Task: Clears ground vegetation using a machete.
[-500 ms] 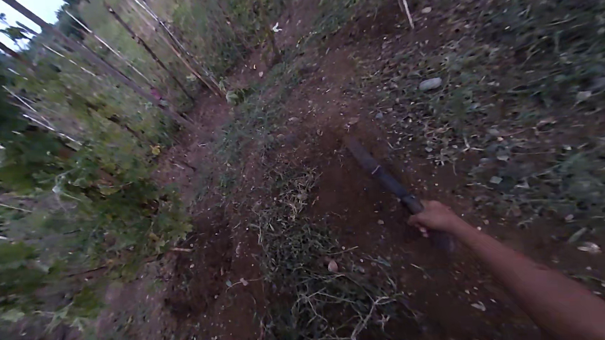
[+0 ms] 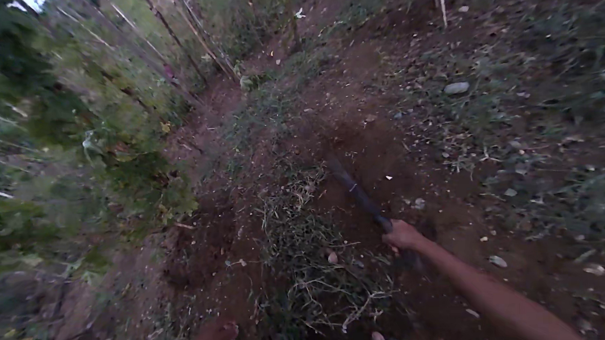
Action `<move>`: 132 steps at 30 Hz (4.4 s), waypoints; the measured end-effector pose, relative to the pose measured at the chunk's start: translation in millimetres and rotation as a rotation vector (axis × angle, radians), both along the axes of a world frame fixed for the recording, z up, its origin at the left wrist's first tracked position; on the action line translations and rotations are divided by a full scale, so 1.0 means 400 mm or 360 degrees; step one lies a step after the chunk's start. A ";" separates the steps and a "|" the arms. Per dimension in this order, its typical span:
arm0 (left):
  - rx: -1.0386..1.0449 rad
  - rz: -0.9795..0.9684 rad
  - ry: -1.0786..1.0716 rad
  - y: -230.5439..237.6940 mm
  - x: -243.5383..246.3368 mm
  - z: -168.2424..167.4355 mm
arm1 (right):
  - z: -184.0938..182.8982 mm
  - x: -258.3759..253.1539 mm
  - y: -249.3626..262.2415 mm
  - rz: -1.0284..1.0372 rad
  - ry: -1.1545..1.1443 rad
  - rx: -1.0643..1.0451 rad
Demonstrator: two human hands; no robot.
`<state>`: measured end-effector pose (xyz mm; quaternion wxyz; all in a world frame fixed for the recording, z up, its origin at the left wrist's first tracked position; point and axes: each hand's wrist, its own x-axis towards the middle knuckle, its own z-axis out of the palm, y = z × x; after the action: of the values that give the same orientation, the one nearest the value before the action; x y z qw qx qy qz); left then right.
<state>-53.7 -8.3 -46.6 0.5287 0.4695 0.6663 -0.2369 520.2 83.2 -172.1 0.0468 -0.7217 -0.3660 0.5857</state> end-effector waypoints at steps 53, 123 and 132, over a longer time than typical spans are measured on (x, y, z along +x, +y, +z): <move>-0.0006 -0.0091 -0.0343 -0.013 0.071 -0.040 | 0.131 0.049 -0.042 -0.0438 -0.0052 0.0206; -0.0068 -0.0171 -0.0214 0.018 0.110 -0.064 | 0.088 -0.211 -0.090 0.0986 -0.0094 0.0007; -0.0077 -0.0268 -0.0239 0.033 0.098 -0.093 | 0.254 -0.129 -0.252 0.1275 -0.0312 0.0080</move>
<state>-14.4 4.9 -83.7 0.5666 0.5273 0.5771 -0.2605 468.6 -17.6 -70.7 -0.2023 -0.5730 -0.6350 0.4769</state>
